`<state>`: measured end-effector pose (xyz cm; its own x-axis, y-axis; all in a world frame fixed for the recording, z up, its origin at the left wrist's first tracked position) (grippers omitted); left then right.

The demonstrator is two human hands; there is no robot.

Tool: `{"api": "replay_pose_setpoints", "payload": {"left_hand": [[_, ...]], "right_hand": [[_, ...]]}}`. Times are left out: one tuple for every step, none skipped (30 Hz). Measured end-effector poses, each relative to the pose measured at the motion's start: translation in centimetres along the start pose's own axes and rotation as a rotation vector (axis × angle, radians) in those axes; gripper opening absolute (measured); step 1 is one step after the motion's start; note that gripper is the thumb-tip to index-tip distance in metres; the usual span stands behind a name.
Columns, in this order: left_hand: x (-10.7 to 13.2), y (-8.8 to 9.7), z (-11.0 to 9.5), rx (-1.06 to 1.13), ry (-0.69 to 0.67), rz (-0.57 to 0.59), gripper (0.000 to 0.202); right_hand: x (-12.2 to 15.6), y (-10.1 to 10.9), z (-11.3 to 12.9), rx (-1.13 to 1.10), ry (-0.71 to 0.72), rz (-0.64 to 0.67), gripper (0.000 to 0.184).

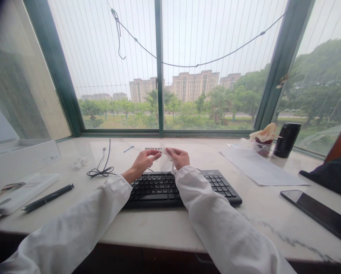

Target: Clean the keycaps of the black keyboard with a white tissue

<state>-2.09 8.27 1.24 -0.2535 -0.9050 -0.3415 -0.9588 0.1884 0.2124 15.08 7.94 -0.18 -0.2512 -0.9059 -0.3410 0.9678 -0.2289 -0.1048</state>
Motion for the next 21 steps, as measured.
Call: {"api": "replay_pose_setpoints", "payload": {"left_hand": [[0.1,0.4,-0.8,-0.103,-0.102,-0.055,0.037],[0.2,0.6,-1.5,-0.186,-0.195,-0.091,0.033],[0.5,0.6,-2.1,-0.247,-0.269,-0.108,0.03],[0.7,0.5,-2.6,-0.286,-0.322,-0.117,0.027],[1.0,0.4,-3.0,-0.312,-0.359,-0.124,0.026],[1.2,0.3,-3.3,-0.331,-0.383,-0.13,0.025],[1.3,0.3,-3.5,-0.347,-0.4,-0.136,0.024],[1.4,0.2,-3.7,-0.361,-0.413,-0.14,0.023],[1.5,0.2,-3.8,-0.375,-0.423,-0.142,0.023],[1.6,0.2,-3.9,-0.389,-0.428,-0.145,0.022],[1.6,0.2,-3.9,-0.403,-0.43,-0.147,0.021],[1.6,0.2,-3.9,-0.416,-0.433,-0.151,0.02],[1.6,0.2,-3.9,-0.427,-0.437,-0.155,0.019],[1.6,0.3,-4.0,-0.436,-0.442,-0.161,0.019],[1.7,0.3,-4.0,-0.444,-0.448,-0.168,0.018],[1.7,0.4,-4.0,-0.452,-0.451,-0.174,0.018],[1.7,0.4,-4.0,-0.462,-0.45,-0.179,0.018],[1.7,0.4,-4.0,-0.473,-0.444,-0.185,0.019],[1.7,0.4,-4.0,-0.484,-0.436,-0.19,0.02],[1.7,0.4,-3.9,-0.494,-0.43,-0.193,0.021],[1.8,0.4,-3.9,-0.503,-0.427,-0.194,0.022]], "right_hand": [[-0.2,0.1,-0.5,-0.012,-0.048,0.008,0.055],[-0.4,0.0,-1.1,-0.033,-0.092,0.027,0.056],[-0.5,-0.2,-1.6,-0.056,-0.132,0.052,0.056],[-0.7,-0.5,-2.0,-0.076,-0.164,0.08,0.056],[-0.8,-0.7,-2.4,-0.086,-0.19,0.101,0.055],[-0.9,-1.0,-2.8,-0.085,-0.211,0.115,0.054],[-0.9,-1.2,-3.1,-0.076,-0.227,0.129,0.053],[-0.9,-1.4,-3.3,-0.065,-0.238,0.144,0.053],[-0.8,-1.6,-3.4,-0.056,-0.246,0.161,0.053],[-0.7,-1.9,-3.4,-0.051,-0.248,0.184,0.053],[-0.6,-2.1,-3.3,-0.049,-0.242,0.213,0.053],[-0.4,-2.4,-3.1,-0.05,-0.229,0.246,0.054],[-0.2,-2.6,-2.8,-0.052,-0.212,0.274,0.055],[0.0,-2.8,-2.6,-0.055,-0.195,0.297,0.056],[0.1,-2.9,-2.4,-0.058,-0.18,0.316,0.057],[0.2,-2.9,-2.2,-0.061,-0.168,0.326,0.057],[0.3,-2.9,-2.0,-0.062,-0.162,0.329,0.057],[0.3,-2.9,-2.0,-0.057,-0.156,0.328,0.057],[0.3,-2.8,-1.9,-0.048,-0.15,0.326,0.057],[0.3,-2.8,-1.9,-0.038,-0.146,0.322,0.058],[0.3,-2.7,-1.8,-0.027,-0.142,0.321,0.058]]}}
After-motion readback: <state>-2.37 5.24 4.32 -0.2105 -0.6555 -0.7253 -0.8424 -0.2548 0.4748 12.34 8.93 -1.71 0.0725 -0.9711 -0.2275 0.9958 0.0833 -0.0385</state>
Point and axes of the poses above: each hand's wrist, its own x-axis away from the middle knuckle, its own y-axis out of the back of the hand, z = x × y, the point moved 8 cm from there along -x, towards the middle knuckle
